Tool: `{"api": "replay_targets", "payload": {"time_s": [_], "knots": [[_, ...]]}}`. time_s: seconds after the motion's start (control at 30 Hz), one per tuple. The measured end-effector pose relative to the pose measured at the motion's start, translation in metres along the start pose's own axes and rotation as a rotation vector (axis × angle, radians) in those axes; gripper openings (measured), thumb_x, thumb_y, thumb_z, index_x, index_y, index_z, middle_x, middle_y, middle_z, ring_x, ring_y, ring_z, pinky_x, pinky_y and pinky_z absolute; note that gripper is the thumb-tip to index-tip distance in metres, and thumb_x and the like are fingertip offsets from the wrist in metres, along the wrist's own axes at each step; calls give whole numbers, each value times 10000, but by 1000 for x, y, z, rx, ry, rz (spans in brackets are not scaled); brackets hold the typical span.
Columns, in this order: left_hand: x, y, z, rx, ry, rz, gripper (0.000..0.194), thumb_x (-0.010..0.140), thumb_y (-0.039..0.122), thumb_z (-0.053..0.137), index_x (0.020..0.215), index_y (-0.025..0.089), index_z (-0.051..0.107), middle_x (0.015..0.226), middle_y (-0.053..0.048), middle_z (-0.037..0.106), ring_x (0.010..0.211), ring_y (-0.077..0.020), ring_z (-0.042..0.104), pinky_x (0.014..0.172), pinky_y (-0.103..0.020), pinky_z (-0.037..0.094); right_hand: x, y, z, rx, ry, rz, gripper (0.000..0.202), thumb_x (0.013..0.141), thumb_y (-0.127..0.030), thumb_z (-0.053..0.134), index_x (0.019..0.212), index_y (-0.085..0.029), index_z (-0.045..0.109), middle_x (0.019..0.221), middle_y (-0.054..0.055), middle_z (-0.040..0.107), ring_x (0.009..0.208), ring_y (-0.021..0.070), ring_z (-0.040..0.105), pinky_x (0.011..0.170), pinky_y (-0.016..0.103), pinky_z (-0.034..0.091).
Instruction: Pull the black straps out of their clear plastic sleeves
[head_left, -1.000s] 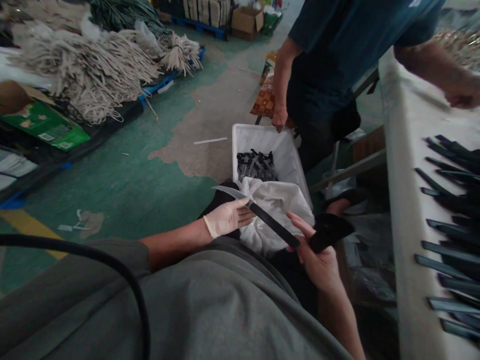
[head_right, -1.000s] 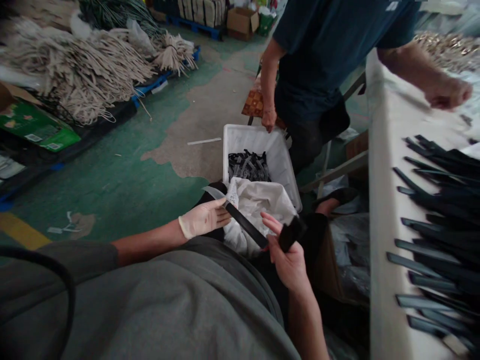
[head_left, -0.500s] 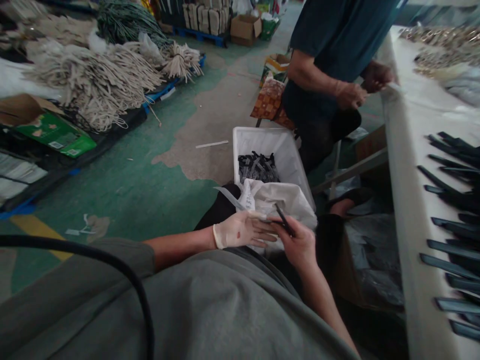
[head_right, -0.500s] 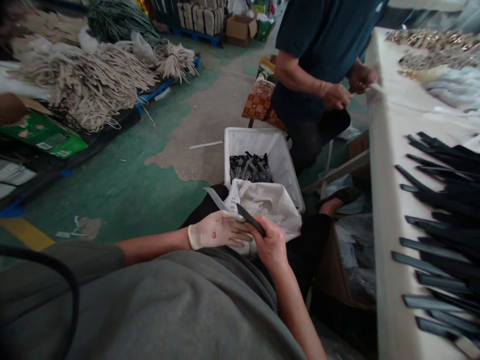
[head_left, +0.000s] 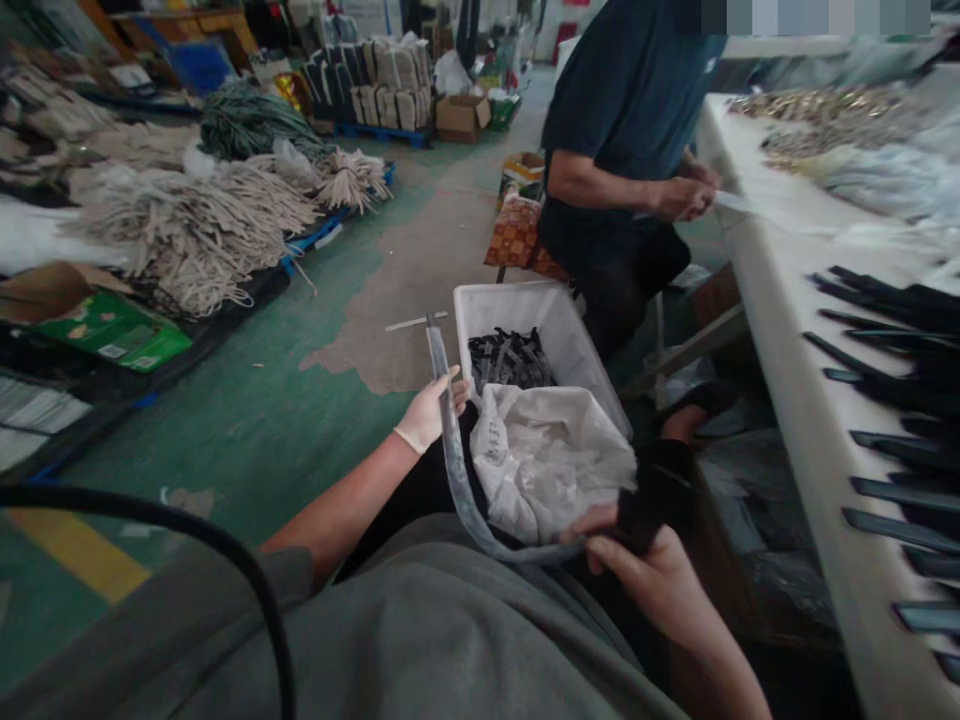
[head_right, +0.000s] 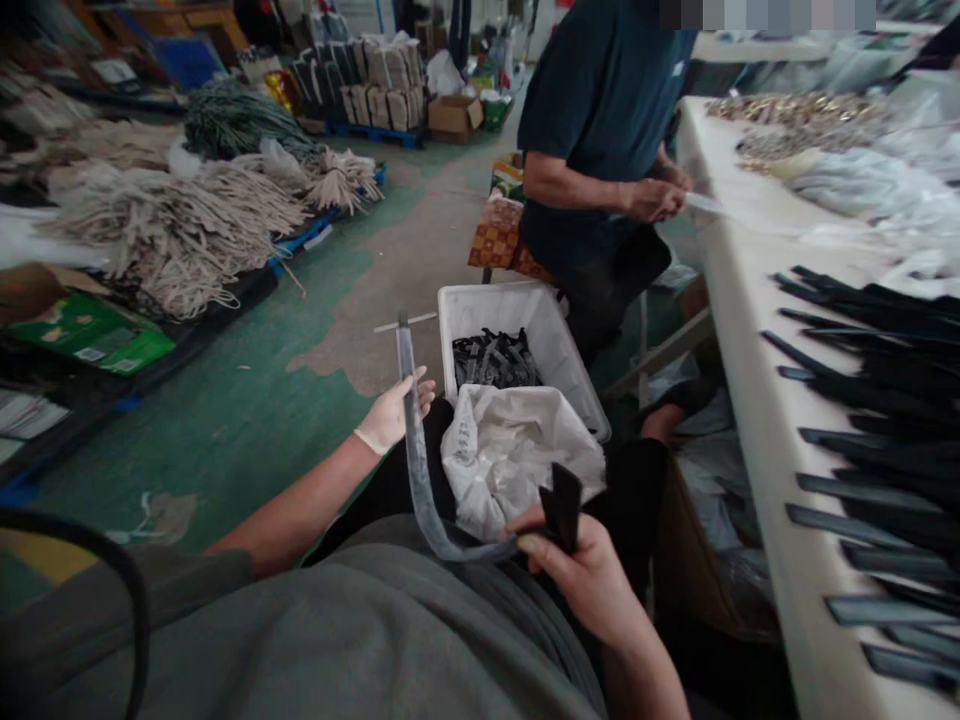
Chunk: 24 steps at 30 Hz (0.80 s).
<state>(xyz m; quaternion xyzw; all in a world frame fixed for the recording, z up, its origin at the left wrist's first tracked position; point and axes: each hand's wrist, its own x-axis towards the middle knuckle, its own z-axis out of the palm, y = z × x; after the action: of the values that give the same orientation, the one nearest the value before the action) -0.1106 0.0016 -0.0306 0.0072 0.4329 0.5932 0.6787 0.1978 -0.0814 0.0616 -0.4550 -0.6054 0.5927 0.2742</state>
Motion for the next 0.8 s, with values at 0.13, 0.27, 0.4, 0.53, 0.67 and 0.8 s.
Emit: {"api": "replay_targets", "payload": {"time_s": [0.13,0.27,0.4,0.53,0.67,0.8], "knots": [[-22,-27,11,459,-405,-39,374,881,360,654,1167,120,634,836,-95,724,645,-142,663,569,-209,461,34,13,5,219,118,19,297,833,-487,666,887,-207,749,1146,79,708,519,83,516,488,243,456],[-39,-53,13,758,-639,-134,481,866,486,642,1185,125,653,890,-115,731,698,-157,671,593,-219,446,57,13,-13,309,260,-65,288,817,-477,682,904,-213,759,1123,52,710,466,45,372,496,242,464],[-51,-70,11,894,-739,-235,520,847,519,648,1197,135,660,875,-103,732,692,-157,653,619,-239,448,61,3,-26,284,318,-152,267,788,-448,703,893,-217,785,1049,51,729,535,73,464,519,240,483],[-55,-73,13,923,-776,-231,532,840,555,633,1168,139,684,947,-105,736,854,-216,672,819,-324,491,55,-6,-28,235,354,-164,302,780,-460,700,917,-206,789,1038,76,743,784,181,634,534,236,497],[-56,-64,38,920,-864,100,597,779,557,703,1239,181,652,1222,-104,664,1171,-294,573,1047,-393,394,48,-20,-15,98,208,-161,316,844,-455,637,989,-210,776,998,70,751,780,199,665,542,252,499],[-62,-69,70,971,-864,322,427,791,511,703,1053,174,717,1060,-78,697,1025,-266,612,957,-378,454,40,-35,-4,-271,78,-279,224,892,-338,615,1008,-229,772,907,46,747,837,196,673,703,278,510]]}}
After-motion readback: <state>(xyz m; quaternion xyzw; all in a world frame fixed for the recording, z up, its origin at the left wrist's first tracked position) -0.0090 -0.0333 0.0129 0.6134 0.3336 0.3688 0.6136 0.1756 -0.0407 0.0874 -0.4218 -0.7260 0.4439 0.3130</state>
